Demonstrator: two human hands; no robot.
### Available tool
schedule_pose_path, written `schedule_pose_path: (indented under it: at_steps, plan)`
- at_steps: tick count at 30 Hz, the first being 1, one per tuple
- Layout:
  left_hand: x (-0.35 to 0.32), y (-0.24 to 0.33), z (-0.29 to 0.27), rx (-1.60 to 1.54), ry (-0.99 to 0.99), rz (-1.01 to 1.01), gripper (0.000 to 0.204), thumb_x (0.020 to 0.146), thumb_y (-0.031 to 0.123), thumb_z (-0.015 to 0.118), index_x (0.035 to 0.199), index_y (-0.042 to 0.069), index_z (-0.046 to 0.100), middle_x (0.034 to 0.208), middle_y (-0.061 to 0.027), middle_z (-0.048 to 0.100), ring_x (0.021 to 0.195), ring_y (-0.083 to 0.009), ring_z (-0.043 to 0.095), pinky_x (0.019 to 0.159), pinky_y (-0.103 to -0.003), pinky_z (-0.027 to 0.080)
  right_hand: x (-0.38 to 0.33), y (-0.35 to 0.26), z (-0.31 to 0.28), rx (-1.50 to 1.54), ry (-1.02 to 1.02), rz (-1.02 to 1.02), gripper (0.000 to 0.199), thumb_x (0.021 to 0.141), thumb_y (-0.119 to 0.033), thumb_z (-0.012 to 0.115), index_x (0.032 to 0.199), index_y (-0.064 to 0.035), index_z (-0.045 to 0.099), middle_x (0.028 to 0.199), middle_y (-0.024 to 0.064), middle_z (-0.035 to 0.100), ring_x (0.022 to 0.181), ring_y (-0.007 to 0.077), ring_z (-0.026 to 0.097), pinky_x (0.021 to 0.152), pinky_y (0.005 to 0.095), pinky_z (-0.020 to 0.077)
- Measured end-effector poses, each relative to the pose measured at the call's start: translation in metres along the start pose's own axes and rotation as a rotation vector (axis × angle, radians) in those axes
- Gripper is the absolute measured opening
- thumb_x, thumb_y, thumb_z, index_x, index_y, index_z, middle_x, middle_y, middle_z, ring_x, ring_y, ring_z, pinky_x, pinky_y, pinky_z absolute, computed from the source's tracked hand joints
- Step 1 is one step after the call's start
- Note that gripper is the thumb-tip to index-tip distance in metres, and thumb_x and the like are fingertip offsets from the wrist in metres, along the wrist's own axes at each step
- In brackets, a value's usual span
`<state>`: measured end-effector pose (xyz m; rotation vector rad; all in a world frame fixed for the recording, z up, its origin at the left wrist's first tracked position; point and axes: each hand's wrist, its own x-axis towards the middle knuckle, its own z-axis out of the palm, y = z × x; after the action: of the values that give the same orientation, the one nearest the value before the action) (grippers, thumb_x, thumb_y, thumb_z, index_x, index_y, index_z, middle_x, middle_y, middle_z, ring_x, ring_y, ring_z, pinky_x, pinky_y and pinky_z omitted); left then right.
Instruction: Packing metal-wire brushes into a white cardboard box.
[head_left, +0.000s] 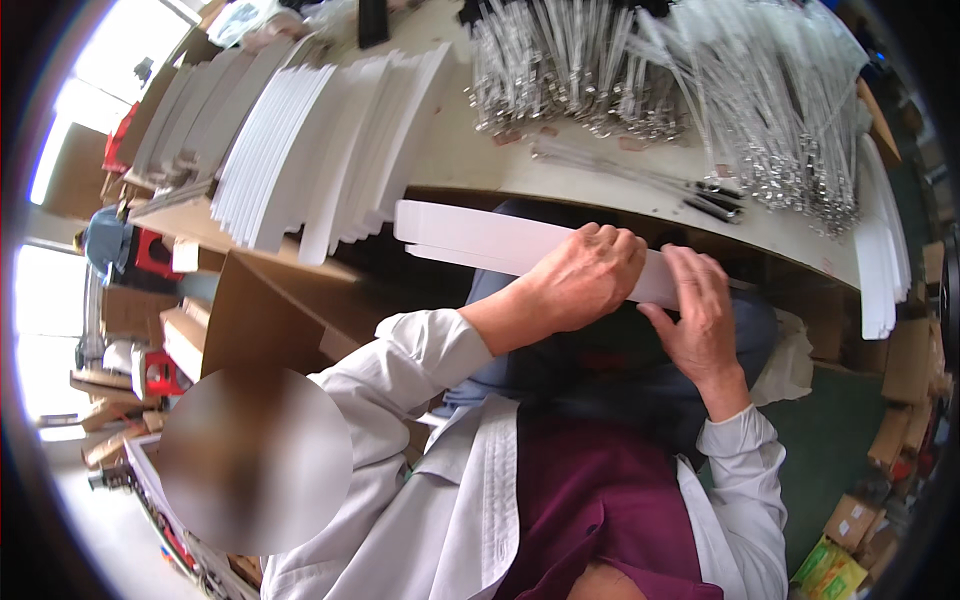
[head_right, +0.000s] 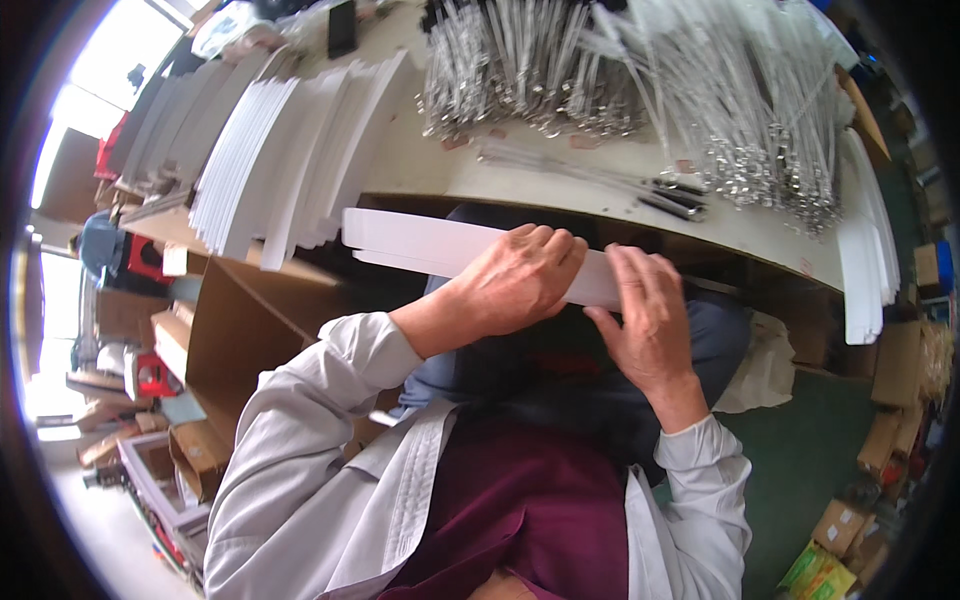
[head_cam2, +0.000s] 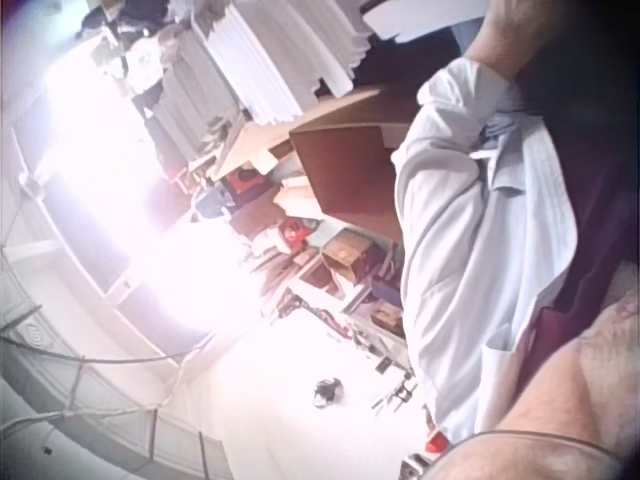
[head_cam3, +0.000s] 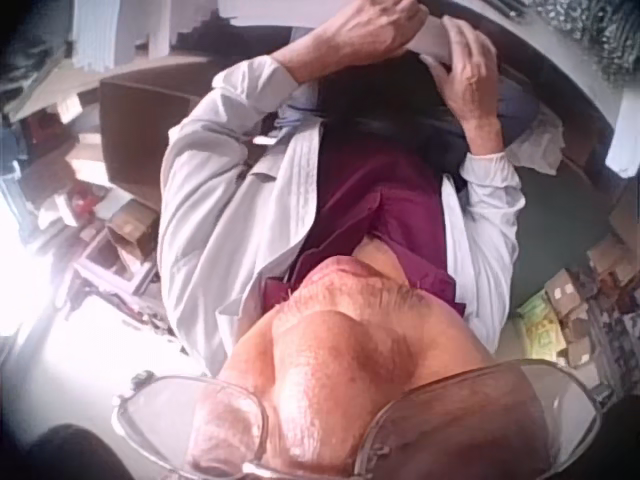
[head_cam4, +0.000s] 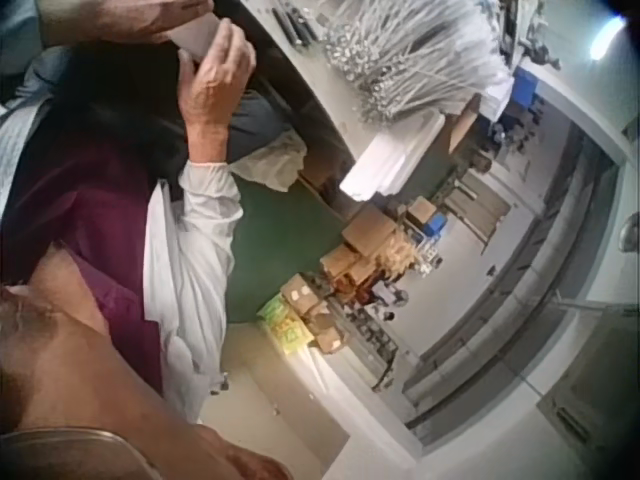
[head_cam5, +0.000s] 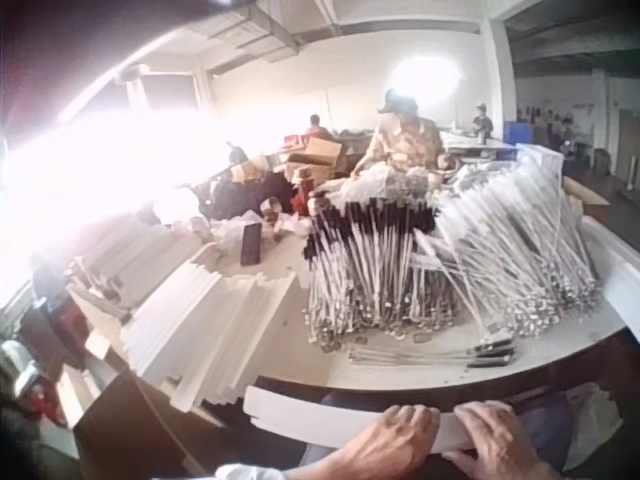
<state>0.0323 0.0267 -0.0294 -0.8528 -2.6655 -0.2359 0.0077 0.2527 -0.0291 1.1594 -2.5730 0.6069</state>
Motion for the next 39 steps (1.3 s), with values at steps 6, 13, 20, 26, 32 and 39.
schedule_pose_path:
  at_steps: [6,13,20,26,32,39]
  plan:
    - [0.032,-0.024,-0.025,0.029,0.028,0.033,0.055,0.078,0.021,0.076,0.125,-0.003,0.062,0.117,-0.0171,0.063,0.107,-0.0316,0.064,0.098,-0.041,0.05,0.028,0.023,0.001,-0.062,0.137,-0.048,0.073,0.079,-0.022,0.086,0.142,0.0,0.054,0.132,0.0189,0.06,0.118,0.0379,0.062,0.1,0.0453,0.053]
    - [0.009,-0.06,-0.086,0.103,0.336,-0.285,0.052,0.082,0.023,0.084,0.127,0.003,0.068,0.138,-0.0213,0.062,0.128,-0.0391,0.059,0.11,-0.048,0.048,0.125,0.068,0.003,-0.176,0.249,-0.012,0.064,0.086,-0.033,0.081,0.134,0.0028,0.059,0.129,0.0215,0.064,0.118,0.0371,0.064,0.099,0.0437,0.0547]
    - [-0.074,-0.12,-0.124,0.319,0.229,-0.682,0.04,0.09,0.021,0.077,0.123,0.0,0.069,0.13,-0.0217,0.068,0.119,-0.0397,0.066,0.103,-0.046,0.053,0.173,0.082,0.029,-0.229,0.313,-0.142,0.046,0.093,-0.03,0.074,0.122,0.0046,0.064,0.125,0.0194,0.066,0.109,0.0351,0.068,0.095,0.0419,0.0558]
    - [-0.145,-0.14,-0.155,0.389,0.104,-0.966,0.045,0.092,0.03,0.076,0.122,-0.004,0.07,0.124,-0.0242,0.071,0.115,-0.0412,0.068,0.102,-0.047,0.053,0.118,0.071,0.029,-0.143,-0.163,-0.005,0.034,0.094,-0.018,0.066,0.119,0.0044,0.064,0.119,0.0194,0.068,0.113,0.0365,0.065,0.101,0.0445,0.0512]
    - [-0.161,-0.152,-0.148,0.341,-0.041,-1.088,0.056,0.09,0.043,0.078,0.116,-0.006,0.071,0.112,-0.0293,0.072,0.105,-0.0432,0.071,0.09,-0.046,0.056,0.102,0.09,0.029,-0.125,-0.079,-0.098,0.022,0.093,-0.01,0.067,0.113,-0.001,0.071,0.108,0.0139,0.065,0.107,0.0342,0.062,0.094,0.0438,0.0513]
    - [-0.167,-0.16,-0.145,0.278,-0.242,-1.254,0.068,0.086,0.058,0.071,0.098,-0.009,0.074,0.094,-0.0296,0.073,0.091,-0.0406,0.072,0.084,-0.047,0.057,0.104,0.079,0.04,-0.176,-0.09,-0.145,0.009,0.095,-0.007,0.062,0.101,-0.0024,0.056,0.1,0.0159,0.06,0.099,0.0358,0.061,0.087,0.0468,0.0509]
